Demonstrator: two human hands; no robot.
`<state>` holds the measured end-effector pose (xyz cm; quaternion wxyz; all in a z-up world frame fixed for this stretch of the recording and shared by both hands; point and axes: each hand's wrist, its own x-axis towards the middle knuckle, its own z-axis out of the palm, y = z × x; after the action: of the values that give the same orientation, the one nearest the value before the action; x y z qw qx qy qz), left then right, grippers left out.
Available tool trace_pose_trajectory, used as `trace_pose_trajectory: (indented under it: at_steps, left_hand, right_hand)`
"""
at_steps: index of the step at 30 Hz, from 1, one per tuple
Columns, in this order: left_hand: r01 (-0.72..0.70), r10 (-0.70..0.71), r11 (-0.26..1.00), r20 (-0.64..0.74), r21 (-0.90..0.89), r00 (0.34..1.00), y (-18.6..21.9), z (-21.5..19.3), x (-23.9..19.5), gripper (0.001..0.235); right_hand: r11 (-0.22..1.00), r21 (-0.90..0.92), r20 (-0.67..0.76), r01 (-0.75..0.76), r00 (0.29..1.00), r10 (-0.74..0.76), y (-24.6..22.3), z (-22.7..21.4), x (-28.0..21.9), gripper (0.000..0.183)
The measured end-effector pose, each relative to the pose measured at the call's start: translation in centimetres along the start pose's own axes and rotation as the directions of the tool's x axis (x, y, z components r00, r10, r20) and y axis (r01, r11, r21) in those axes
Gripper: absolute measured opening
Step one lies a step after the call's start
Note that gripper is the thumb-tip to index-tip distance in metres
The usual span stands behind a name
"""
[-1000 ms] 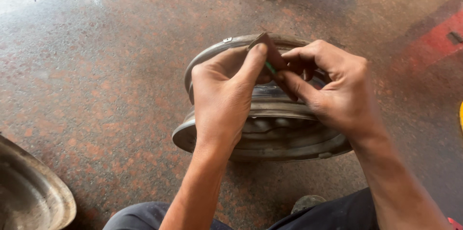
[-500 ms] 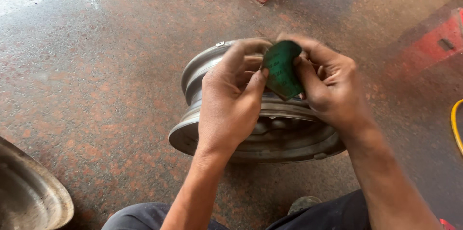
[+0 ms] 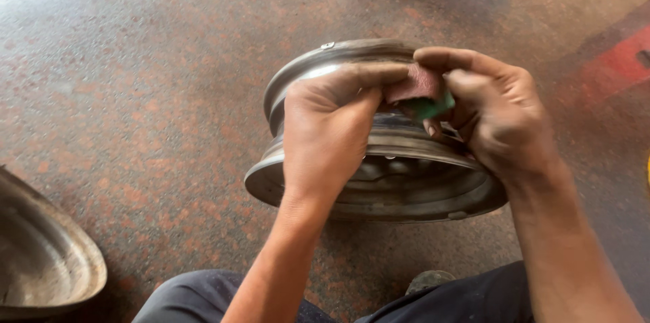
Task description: The person scrubs a metal wheel rim with a green scouring pad, focusing on the outer edge and inner surfaces. They rotate the rim to access different areas and continue scrubbing until the end of the clip.
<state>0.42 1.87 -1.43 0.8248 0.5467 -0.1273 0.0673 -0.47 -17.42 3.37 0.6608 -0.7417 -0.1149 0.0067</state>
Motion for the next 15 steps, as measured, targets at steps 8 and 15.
trace_pose_trajectory:
  at_steps: [8, 15]
  left_hand:
    - [-0.082, 0.069, 0.993, 0.141, 0.087, 0.988, 0.6, -0.9, 0.4, 0.029]
    - [0.086, -0.097, 0.993, 0.158, 0.078, 0.983, 1.4, -1.2, 1.0, 0.028]
  right_hand:
    - [0.979, -0.202, -0.074, -0.001, 0.997, -0.014, -0.4, 2.0, 1.0, 0.038]
    - [0.992, -0.125, -0.145, 0.015, 0.989, -0.034, -0.4, 2.4, 1.2, 0.030]
